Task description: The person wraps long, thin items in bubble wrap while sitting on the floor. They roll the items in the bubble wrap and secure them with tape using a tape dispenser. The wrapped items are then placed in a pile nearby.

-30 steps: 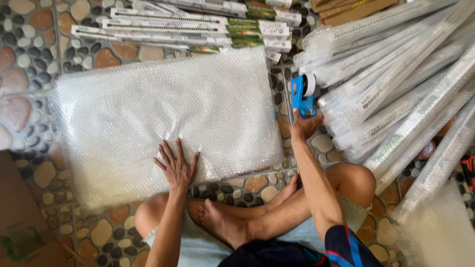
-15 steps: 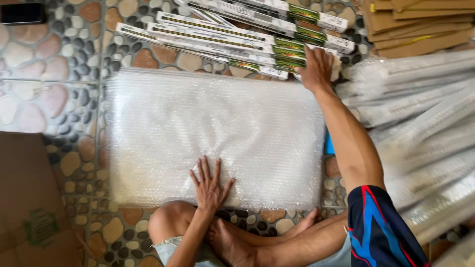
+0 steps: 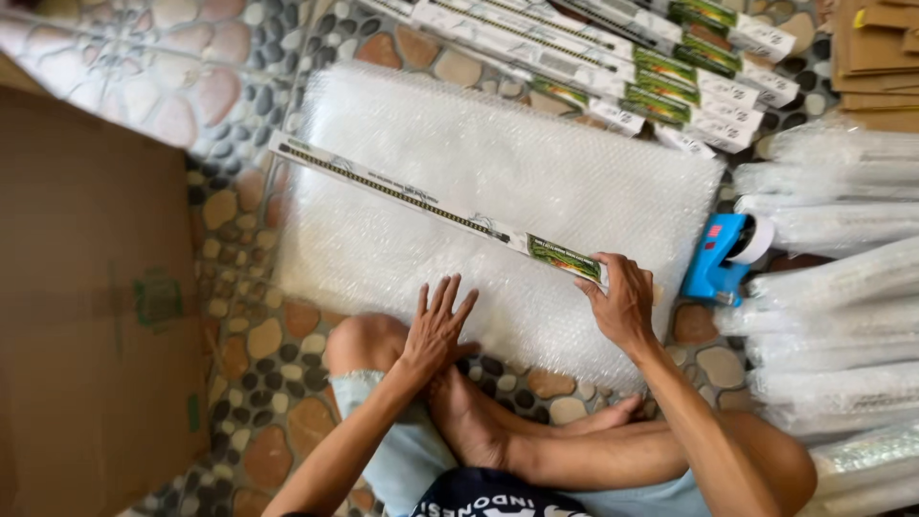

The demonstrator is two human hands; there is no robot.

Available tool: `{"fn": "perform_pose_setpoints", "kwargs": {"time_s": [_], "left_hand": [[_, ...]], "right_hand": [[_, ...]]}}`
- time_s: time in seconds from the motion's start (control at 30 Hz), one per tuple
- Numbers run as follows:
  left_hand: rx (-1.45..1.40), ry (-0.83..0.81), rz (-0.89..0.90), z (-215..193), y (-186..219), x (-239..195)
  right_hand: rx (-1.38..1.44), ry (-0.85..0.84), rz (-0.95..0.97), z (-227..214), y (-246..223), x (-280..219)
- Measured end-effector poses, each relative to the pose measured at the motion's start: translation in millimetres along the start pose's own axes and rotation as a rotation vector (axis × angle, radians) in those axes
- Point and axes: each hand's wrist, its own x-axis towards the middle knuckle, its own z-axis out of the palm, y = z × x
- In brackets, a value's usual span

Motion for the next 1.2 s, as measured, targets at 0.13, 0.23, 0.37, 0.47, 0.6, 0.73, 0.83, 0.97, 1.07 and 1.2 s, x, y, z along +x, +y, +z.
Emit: {"fn": "perform_pose_setpoints", "kwargs": {"time_s": [0.13, 0.23, 0.37, 0.47, 0.6, 0.73, 0.83, 0.97, 1.07, 1.2], "left_hand": [[0.114, -0.072, 0.007, 29.7, -18.7, -22.9], [0.076, -0.112, -0.011, 27.4, -21.6, -26.2], [0.004, -0.049, -0.022, 49.1, -36.3, -27.8], [-0.186, 0.034, -0.031, 48.5, -43.8, -31.5], [-0.233, 0.154, -0.033, 59.6, -45.3, -30.9], [-0.212, 0.195, -0.050, 65.9, -45.2, -25.8], [-0.309, 0.197, 0.009, 38.3, -47.3, -30.1], [-0.389, 0.209, 0.045, 66.9, -55.0, -20.9], [-0.370, 0.229, 0.009, 61.5, -56.1, -18.0], [-0.293, 0.299, -0.025, 60.4, -54.8, -13.5]], "right_hand": [[0.034, -0.076, -0.028, 7.4, -23.7, -30.3], [-0.065, -0.148, -0.105, 47.5, 0.0, -40.5], [-0.071, -0.126, -0.164, 44.8, -2.8, -36.3], [-0.086, -0.175, -0.163, 36.8, -5.9, -34.2], [-0.113, -0.290, -0.117, 21.1, -27.2, -30.0], [-0.210, -0.236, -0.165, 36.6, -21.8, -32.2], [-0.218, -0.123, -0.194, 48.5, -12.4, -33.2], [-0.306, 0.095, -0.205, 41.5, -42.1, -66.6], [-0.082, -0.047, -0.192, 47.9, -48.4, -99.8], [-0.013, -0.168, -0.156, 21.5, -56.9, -118.6]]}}
